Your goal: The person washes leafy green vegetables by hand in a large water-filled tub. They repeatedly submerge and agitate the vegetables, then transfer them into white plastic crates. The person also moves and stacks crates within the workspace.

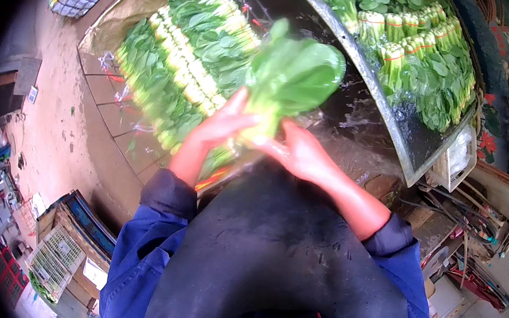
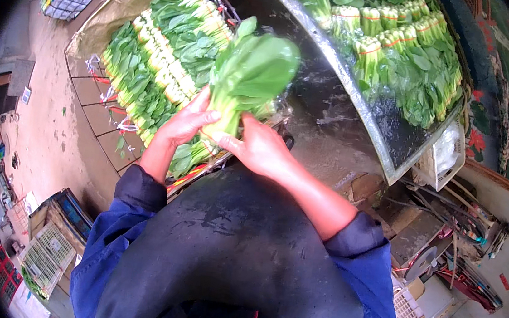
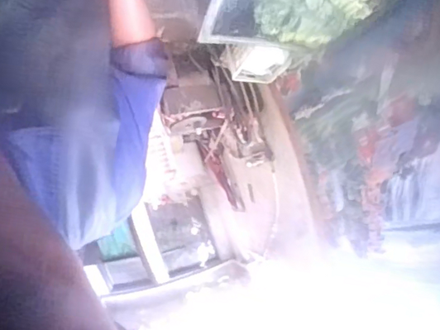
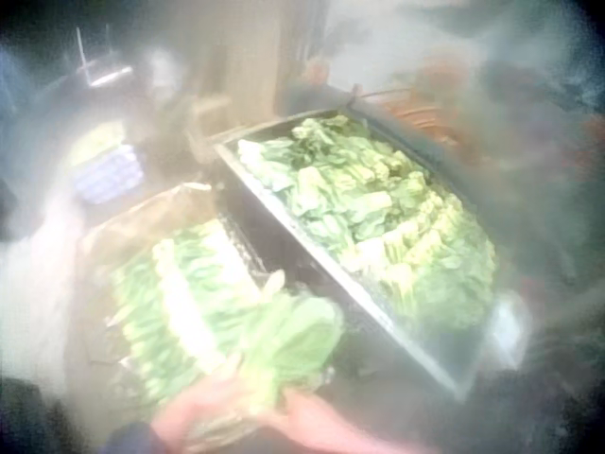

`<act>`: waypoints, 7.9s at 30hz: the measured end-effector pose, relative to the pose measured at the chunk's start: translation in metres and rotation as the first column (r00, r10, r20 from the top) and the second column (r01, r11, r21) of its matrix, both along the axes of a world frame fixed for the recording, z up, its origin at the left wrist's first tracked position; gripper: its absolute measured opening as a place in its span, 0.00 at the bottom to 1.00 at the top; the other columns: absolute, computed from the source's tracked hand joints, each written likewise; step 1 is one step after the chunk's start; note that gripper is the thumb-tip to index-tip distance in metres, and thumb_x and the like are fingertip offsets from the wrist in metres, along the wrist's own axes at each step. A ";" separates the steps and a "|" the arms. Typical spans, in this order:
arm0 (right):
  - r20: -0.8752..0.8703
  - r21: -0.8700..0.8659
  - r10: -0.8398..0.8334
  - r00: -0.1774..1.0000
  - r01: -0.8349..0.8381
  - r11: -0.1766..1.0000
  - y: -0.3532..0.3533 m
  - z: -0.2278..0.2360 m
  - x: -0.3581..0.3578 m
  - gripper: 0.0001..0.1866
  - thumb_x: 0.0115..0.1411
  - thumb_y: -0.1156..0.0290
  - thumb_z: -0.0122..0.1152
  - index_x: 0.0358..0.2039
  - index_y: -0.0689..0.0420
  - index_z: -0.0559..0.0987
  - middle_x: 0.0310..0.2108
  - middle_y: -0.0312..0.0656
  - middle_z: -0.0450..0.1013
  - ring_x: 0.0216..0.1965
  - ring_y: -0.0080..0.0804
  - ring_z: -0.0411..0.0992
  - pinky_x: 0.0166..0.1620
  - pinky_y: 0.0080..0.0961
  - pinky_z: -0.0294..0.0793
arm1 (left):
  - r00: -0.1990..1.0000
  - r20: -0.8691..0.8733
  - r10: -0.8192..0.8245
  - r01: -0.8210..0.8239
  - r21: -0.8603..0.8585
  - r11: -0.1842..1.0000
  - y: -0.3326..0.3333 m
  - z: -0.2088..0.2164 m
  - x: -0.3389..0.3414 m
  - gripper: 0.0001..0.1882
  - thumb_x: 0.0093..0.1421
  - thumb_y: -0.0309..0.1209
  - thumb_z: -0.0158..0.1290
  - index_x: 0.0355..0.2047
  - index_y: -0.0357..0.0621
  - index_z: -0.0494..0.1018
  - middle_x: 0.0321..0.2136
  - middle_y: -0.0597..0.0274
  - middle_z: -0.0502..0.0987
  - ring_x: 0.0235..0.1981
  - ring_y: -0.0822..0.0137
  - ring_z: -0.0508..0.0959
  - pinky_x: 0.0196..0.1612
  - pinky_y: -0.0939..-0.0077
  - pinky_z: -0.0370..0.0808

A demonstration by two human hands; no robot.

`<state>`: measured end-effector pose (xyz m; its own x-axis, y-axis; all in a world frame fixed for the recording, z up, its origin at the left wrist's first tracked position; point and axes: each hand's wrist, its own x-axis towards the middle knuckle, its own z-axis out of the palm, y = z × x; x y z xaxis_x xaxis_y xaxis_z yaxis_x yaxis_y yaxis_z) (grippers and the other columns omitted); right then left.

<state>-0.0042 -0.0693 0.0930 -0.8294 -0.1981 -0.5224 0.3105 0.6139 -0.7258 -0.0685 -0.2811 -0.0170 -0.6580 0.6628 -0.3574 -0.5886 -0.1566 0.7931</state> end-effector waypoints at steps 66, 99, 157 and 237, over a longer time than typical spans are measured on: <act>-0.259 -0.113 -0.160 0.952 0.134 0.985 0.076 -0.001 0.005 0.28 0.62 0.66 0.65 0.61 0.59 0.71 0.65 0.53 0.64 0.49 0.43 0.78 0.52 0.36 0.79 | 0.663 0.126 0.738 -0.737 -0.064 0.673 0.012 -0.010 -0.035 0.11 0.68 0.27 0.54 0.50 0.43 0.72 0.45 0.54 0.81 0.45 0.59 0.83 0.44 0.64 0.83; -0.582 0.388 0.048 0.812 0.225 0.894 0.175 -0.006 0.114 0.15 0.57 0.68 0.65 0.45 0.57 0.79 0.62 0.48 0.69 0.58 0.49 0.72 0.58 0.45 0.72 | 0.984 -0.088 0.157 -0.166 -0.110 0.980 0.138 0.060 0.059 0.14 0.67 0.27 0.56 0.51 0.43 0.68 0.40 0.54 0.81 0.36 0.67 0.81 0.39 0.73 0.79; -0.521 0.212 -0.101 0.848 0.243 0.947 0.443 -0.071 -0.070 0.41 0.52 0.57 0.72 0.65 0.55 0.69 0.53 0.55 0.76 0.49 0.54 0.77 0.52 0.42 0.78 | 0.940 -0.341 -0.003 -0.005 -0.022 1.000 0.455 -0.021 -0.075 0.49 0.59 0.28 0.66 0.74 0.41 0.48 0.67 0.52 0.61 0.66 0.61 0.64 0.69 0.66 0.60; -0.755 0.388 -0.046 0.654 0.502 0.773 0.373 -0.117 -0.022 0.08 0.56 0.66 0.66 0.30 0.52 0.75 0.28 0.41 0.69 0.33 0.43 0.75 0.33 0.42 0.78 | 0.625 -0.775 -0.099 -0.384 -0.415 0.825 0.455 -0.054 -0.062 0.04 0.51 0.21 0.60 0.28 0.38 0.75 0.45 0.49 0.72 0.50 0.53 0.73 0.56 0.68 0.69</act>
